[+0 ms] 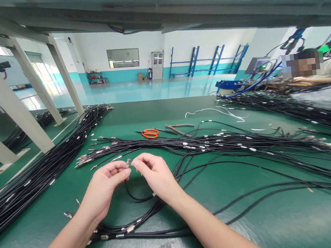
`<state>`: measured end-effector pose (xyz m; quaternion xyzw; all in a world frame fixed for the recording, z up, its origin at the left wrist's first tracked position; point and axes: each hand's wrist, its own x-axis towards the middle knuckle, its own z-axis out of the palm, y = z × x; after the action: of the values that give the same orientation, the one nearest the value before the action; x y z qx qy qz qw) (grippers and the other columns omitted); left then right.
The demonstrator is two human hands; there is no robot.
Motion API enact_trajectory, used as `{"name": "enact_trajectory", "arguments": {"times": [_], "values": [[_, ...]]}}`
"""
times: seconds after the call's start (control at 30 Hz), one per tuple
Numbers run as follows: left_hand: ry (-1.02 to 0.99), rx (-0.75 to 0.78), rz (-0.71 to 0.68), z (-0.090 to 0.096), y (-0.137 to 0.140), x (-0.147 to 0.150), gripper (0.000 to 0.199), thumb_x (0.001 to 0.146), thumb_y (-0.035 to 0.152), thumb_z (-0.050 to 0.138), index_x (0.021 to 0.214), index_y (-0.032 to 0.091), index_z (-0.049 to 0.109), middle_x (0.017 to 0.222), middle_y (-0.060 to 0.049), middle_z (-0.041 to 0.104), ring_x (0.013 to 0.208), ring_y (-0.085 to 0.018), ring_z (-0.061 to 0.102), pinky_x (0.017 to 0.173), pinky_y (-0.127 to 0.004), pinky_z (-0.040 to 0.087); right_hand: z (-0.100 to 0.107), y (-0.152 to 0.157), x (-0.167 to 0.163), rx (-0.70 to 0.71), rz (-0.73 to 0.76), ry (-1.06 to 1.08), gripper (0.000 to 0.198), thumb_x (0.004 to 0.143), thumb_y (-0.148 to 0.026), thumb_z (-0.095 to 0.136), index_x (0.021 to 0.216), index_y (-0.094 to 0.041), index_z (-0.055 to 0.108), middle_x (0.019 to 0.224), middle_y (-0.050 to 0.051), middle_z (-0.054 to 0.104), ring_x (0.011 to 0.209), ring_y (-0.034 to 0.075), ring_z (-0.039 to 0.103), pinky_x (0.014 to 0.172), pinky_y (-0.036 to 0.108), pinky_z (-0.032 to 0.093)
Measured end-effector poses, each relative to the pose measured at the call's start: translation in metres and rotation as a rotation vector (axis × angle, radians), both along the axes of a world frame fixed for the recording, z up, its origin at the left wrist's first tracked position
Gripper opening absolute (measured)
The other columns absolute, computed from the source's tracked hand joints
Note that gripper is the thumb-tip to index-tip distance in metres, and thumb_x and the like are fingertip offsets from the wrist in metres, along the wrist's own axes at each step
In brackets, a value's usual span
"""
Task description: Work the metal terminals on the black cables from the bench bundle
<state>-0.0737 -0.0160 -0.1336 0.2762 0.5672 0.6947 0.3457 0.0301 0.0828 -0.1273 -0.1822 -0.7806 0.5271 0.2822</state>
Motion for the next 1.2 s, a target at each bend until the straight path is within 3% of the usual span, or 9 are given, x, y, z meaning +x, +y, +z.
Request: {"name": "enact_trajectory", "arguments": {"times": [0.17, 0.27, 0.37, 0.5, 0.63, 0.7, 0.83, 1.03, 1.2], "values": [[0.323, -0.148, 0.105, 0.008, -0.006, -0.035, 0.031, 0.068, 0.02, 0.059, 0.098, 0.015, 0.054, 0.058, 0.004, 0.051, 0.058, -0.014, 0.052, 0.059, -0.026, 0.04, -0.01, -0.01, -0.004, 0.276, 0.236, -0.237, 0.016, 0.075, -0.014, 0.055, 0.09, -0.017, 0.06, 0.08, 0.001, 0.058, 0.072, 0.013, 0.051, 0.067, 0.024, 0.04], [0.7, -0.258, 0.246, 0.013, -0.011, -0.043, 0.022, 0.07, 0.016, 0.054, 0.091, 0.015, 0.059, 0.083, -0.006, 0.059, 0.077, -0.02, 0.055, 0.073, -0.035, 0.042, -0.021, -0.02, -0.007, 0.435, 0.284, -0.265, 0.022, 0.078, -0.008, 0.049, 0.091, -0.017, 0.064, 0.084, 0.003, 0.061, 0.078, 0.014, 0.054, 0.074, 0.025, 0.041], [1.017, -0.19, 0.337, 0.015, -0.013, -0.024, 0.022, 0.073, 0.014, 0.05, 0.09, 0.019, 0.063, 0.096, -0.008, 0.059, 0.092, -0.024, 0.052, 0.084, -0.039, 0.038, -0.027, -0.031, -0.009, 0.437, 0.369, -0.249, 0.026, 0.078, -0.007, 0.049, 0.092, -0.018, 0.067, 0.092, 0.005, 0.062, 0.088, 0.016, 0.055, 0.081, 0.026, 0.042], [0.747, -0.119, 0.042, 0.0, -0.003, 0.01, 0.021, 0.074, 0.013, 0.047, 0.075, 0.021, 0.066, 0.077, -0.004, 0.062, 0.073, -0.018, 0.056, 0.068, -0.03, 0.042, -0.017, -0.038, -0.004, 0.366, 0.53, -0.274, 0.031, 0.074, -0.004, 0.048, 0.096, -0.017, 0.066, 0.098, 0.006, 0.063, 0.092, 0.018, 0.055, 0.083, 0.027, 0.043], [0.183, -0.04, 0.227, -0.029, 0.014, 0.01, 0.018, 0.076, 0.023, 0.046, 0.073, 0.016, 0.063, 0.064, -0.002, 0.056, 0.062, -0.015, 0.052, 0.06, -0.027, 0.042, 0.005, -0.009, 0.001, 0.344, 0.558, -0.449, 0.025, 0.08, -0.01, 0.047, 0.088, -0.019, 0.068, 0.09, 0.003, 0.066, 0.084, 0.016, 0.058, 0.08, 0.025, 0.044], [0.057, -0.039, 0.294, -0.039, 0.02, 0.004, 0.021, 0.077, 0.024, 0.043, 0.074, 0.014, 0.061, 0.062, -0.002, 0.053, 0.056, -0.014, 0.049, 0.053, -0.025, 0.039, 0.013, 0.015, -0.005, 0.407, 0.406, -0.528, 0.022, 0.08, -0.013, 0.048, 0.085, -0.018, 0.068, 0.086, 0.003, 0.066, 0.08, 0.016, 0.06, 0.075, 0.025, 0.046], [0.057, -0.028, 0.296, -0.044, 0.023, 0.003, 0.019, 0.074, 0.021, 0.045, 0.067, 0.015, 0.062, 0.056, 0.0, 0.052, 0.051, -0.012, 0.046, 0.05, -0.024, 0.034, 0.011, 0.044, -0.045, 0.74, 0.123, -0.469, 0.018, 0.08, -0.011, 0.048, 0.086, -0.015, 0.064, 0.088, 0.005, 0.065, 0.083, 0.016, 0.059, 0.077, 0.027, 0.045], [0.043, -0.048, 0.333, -0.041, 0.022, 0.004, 0.019, 0.073, 0.02, 0.048, 0.059, 0.016, 0.06, 0.049, 0.001, 0.049, 0.048, -0.013, 0.043, 0.048, -0.024, 0.03, -0.017, 0.038, -0.118, 0.987, 0.277, -0.461, 0.017, 0.079, -0.007, 0.049, 0.085, -0.014, 0.063, 0.09, 0.009, 0.06, 0.084, 0.018, 0.057, 0.075, 0.029, 0.045], [-0.008, -0.036, 0.389, -0.045, 0.022, -0.001, 0.017, 0.074, 0.022, 0.05, 0.066, 0.015, 0.062, 0.056, -0.001, 0.053, 0.053, -0.014, 0.046, 0.051, -0.024, 0.034, -0.006, 0.036, -0.119, 1.031, 0.305, -0.424, 0.017, 0.077, -0.004, 0.046, 0.08, -0.014, 0.06, 0.079, 0.008, 0.058, 0.077, 0.018, 0.055, 0.072, 0.029, 0.044]]}}
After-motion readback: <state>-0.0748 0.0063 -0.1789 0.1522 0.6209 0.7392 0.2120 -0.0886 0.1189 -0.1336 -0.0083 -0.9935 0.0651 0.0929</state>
